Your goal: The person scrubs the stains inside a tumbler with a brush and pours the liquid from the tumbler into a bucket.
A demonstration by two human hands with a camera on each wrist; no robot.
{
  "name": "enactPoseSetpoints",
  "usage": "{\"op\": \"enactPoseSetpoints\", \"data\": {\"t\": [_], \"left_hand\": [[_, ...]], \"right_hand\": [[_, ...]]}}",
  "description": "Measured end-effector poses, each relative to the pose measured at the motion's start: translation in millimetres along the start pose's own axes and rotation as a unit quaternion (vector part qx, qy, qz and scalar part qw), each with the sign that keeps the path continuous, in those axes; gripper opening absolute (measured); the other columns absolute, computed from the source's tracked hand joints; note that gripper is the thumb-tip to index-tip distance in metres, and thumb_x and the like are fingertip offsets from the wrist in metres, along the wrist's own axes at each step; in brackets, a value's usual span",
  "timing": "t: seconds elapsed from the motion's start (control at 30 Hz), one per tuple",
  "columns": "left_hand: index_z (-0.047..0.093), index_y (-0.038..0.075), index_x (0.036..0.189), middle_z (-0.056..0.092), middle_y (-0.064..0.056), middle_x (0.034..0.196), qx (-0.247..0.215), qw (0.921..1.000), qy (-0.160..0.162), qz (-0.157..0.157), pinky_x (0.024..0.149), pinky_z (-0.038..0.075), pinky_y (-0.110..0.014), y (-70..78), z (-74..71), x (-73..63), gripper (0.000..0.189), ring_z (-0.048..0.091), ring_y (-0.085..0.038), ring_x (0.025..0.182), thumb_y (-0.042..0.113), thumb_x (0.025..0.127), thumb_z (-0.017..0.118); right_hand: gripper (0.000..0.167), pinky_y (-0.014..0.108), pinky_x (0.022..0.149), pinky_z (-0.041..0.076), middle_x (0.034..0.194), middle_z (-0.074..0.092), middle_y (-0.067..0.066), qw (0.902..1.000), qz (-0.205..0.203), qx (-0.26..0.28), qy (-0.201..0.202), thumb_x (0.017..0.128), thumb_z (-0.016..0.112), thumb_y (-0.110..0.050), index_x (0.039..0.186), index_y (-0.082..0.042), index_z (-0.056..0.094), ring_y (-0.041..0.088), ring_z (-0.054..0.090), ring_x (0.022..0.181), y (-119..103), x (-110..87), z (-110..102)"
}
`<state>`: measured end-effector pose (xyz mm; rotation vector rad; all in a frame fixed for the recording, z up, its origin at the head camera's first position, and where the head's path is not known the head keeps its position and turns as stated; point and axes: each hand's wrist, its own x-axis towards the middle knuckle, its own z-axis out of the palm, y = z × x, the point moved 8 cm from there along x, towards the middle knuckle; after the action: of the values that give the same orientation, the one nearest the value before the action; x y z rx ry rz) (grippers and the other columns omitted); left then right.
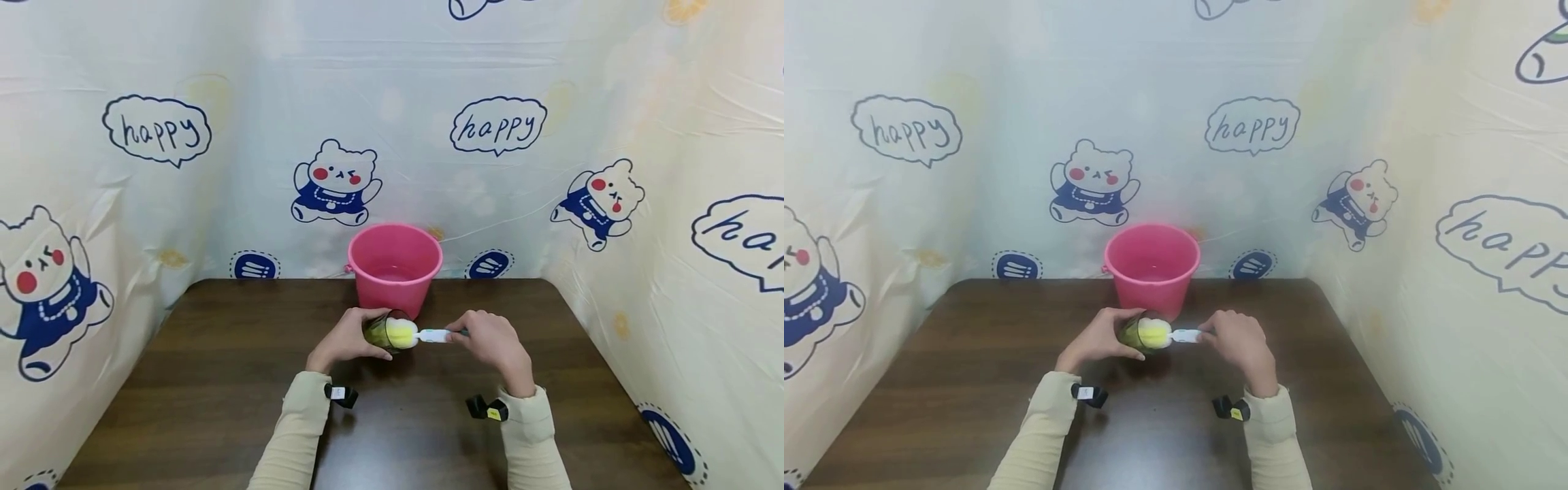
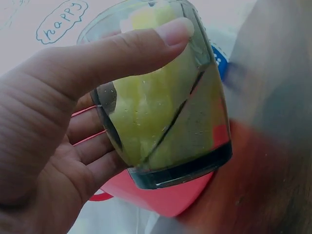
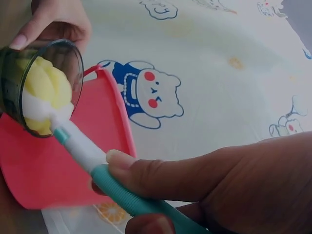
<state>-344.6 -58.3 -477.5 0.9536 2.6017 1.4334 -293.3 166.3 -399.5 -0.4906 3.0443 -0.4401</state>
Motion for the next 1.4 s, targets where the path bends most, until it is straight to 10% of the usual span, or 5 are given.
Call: {"op": "enactPoseSetpoints", "data": {"t": [0.93,1.4], "left_hand": [[0.059,0.018,0.144,0.063,0.005,0.137,-0.015,0.9998,0.003,-0.007,0.103,0.052,-0.041,0.8,-6.2,-3.6,0.087,0.057,-0.016,0.123,0.026,0.067,0.098],[0.060,0.014,0.143,0.062,0.002,0.140,-0.012,0.9999,-0.006,-0.004,0.104,0.051,-0.044,2.0,-1.6,-0.2,0.084,0.056,-0.018,0.127,0.022,0.068,0.097]], "right_hand": [[0.025,0.027,0.054,0.042,0.099,0.077,-0.002,0.9985,-0.033,-0.004,0.044,0.091,0.077,-0.032,0.114,-0.022,0.080,0.010,0.059,0.073,3.4,-4.2,-7.4],[0.019,0.029,0.056,0.042,0.086,0.074,-0.007,0.9988,-0.028,0.039,-0.008,0.092,0.076,-0.026,0.110,-0.020,0.082,0.011,0.051,0.063,-1.7,-7.9,-9.1]]}}
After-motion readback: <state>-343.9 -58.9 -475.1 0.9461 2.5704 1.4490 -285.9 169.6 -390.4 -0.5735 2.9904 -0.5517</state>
